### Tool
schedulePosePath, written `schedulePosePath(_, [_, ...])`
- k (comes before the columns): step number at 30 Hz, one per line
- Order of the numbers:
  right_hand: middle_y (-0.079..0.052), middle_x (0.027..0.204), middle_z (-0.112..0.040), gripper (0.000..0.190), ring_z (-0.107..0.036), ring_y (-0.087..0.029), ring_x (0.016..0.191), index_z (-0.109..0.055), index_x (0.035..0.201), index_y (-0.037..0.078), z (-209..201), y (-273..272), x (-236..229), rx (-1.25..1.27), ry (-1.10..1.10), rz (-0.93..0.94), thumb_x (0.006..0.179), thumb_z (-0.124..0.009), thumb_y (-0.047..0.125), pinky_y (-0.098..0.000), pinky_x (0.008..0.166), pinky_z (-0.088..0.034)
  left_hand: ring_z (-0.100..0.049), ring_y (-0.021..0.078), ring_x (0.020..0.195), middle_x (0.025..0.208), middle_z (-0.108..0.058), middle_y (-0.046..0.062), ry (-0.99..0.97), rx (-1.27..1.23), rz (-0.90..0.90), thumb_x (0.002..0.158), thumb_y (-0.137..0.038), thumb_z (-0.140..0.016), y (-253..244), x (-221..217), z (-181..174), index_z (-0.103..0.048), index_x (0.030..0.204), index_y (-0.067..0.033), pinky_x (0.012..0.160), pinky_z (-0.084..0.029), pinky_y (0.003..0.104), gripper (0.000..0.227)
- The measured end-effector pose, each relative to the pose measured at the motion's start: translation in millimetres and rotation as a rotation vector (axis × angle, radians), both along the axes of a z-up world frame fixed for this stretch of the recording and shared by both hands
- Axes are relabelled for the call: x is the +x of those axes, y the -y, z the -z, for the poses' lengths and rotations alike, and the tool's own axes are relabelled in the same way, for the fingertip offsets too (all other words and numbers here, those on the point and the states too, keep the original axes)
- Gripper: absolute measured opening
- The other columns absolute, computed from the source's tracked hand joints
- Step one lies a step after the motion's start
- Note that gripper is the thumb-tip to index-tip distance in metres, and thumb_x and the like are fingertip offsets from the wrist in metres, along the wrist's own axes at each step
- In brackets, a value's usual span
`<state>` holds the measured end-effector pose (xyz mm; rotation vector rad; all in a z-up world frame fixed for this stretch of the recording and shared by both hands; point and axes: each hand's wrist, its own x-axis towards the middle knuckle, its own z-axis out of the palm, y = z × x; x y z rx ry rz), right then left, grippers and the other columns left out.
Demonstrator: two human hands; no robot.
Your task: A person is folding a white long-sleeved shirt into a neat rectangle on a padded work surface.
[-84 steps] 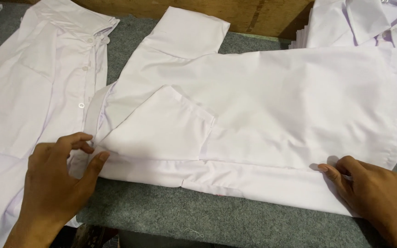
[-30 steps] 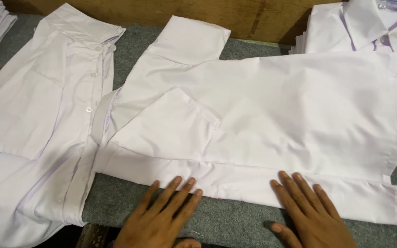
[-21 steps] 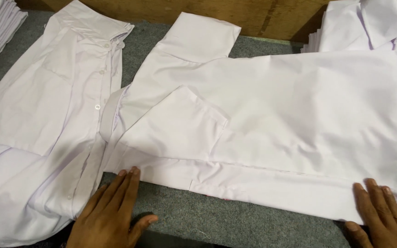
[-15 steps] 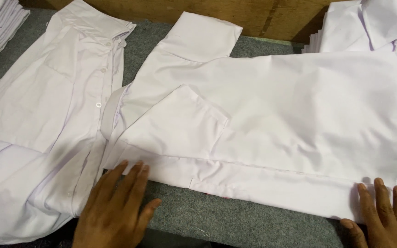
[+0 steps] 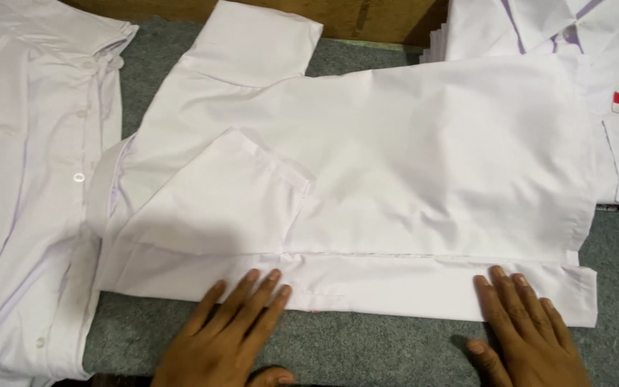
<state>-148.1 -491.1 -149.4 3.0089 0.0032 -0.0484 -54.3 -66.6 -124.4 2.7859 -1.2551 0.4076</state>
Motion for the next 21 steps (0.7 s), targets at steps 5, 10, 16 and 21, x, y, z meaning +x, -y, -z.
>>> schedulePosePath(5, [0.009,0.174,-0.019,0.077,-0.017,-0.017,0.159,-0.021,0.165,0.034,-6.6,37.3,-10.8,0.096,-0.019,0.171,0.094,-0.027,0.062,-0.0454,0.119,-0.02,-0.036,0.016,0.151,0.167,-0.035,0.0,0.058,0.103,-0.192,0.083,-0.091,-0.031,-40.6,0.5,17.5,-0.03,0.162,-0.0182,0.12,-0.03,0.043,0.107])
schedulePosePath(10, [-0.001,0.153,-0.062,0.047,-0.057,-0.021,0.141,-0.063,0.143,0.021,-39.5,45.3,-0.8,0.391,0.219,0.233,0.097,-0.052,0.028,-0.0462,0.111,-0.039,-0.06,0.0311,0.138,0.152,-0.06,0.01,0.067,-0.009,-0.231,0.08,-0.071,-0.052,-101.2,20.5,21.9,-0.051,0.152,-0.0118,0.111,-0.051,0.044,0.093])
schedulePosePath(16, [-0.013,0.131,-0.065,0.038,-0.057,-0.032,0.128,-0.073,0.135,0.014,-40.7,79.7,33.1,0.401,0.279,0.279,0.1,-0.064,0.024,-0.0455,0.109,-0.045,-0.051,0.0327,0.108,0.134,-0.063,0.023,-0.146,-0.701,-0.796,0.107,-0.004,-0.069,-108.2,23.8,-3.4,-0.063,0.155,0.0095,0.106,-0.042,0.041,0.05])
schedulePosePath(21, [-0.013,0.102,-0.069,0.017,-0.06,-0.024,0.093,-0.073,0.109,-0.001,6.9,123.2,34.2,0.67,0.315,0.361,0.106,-0.069,0.015,-0.0362,0.083,-0.043,-0.066,0.0335,0.072,0.099,-0.065,0.01,-0.484,-0.293,-1.263,0.095,-0.049,-0.07,-104.6,39.7,-38.5,-0.079,0.115,-0.0244,0.079,-0.05,0.045,0.033])
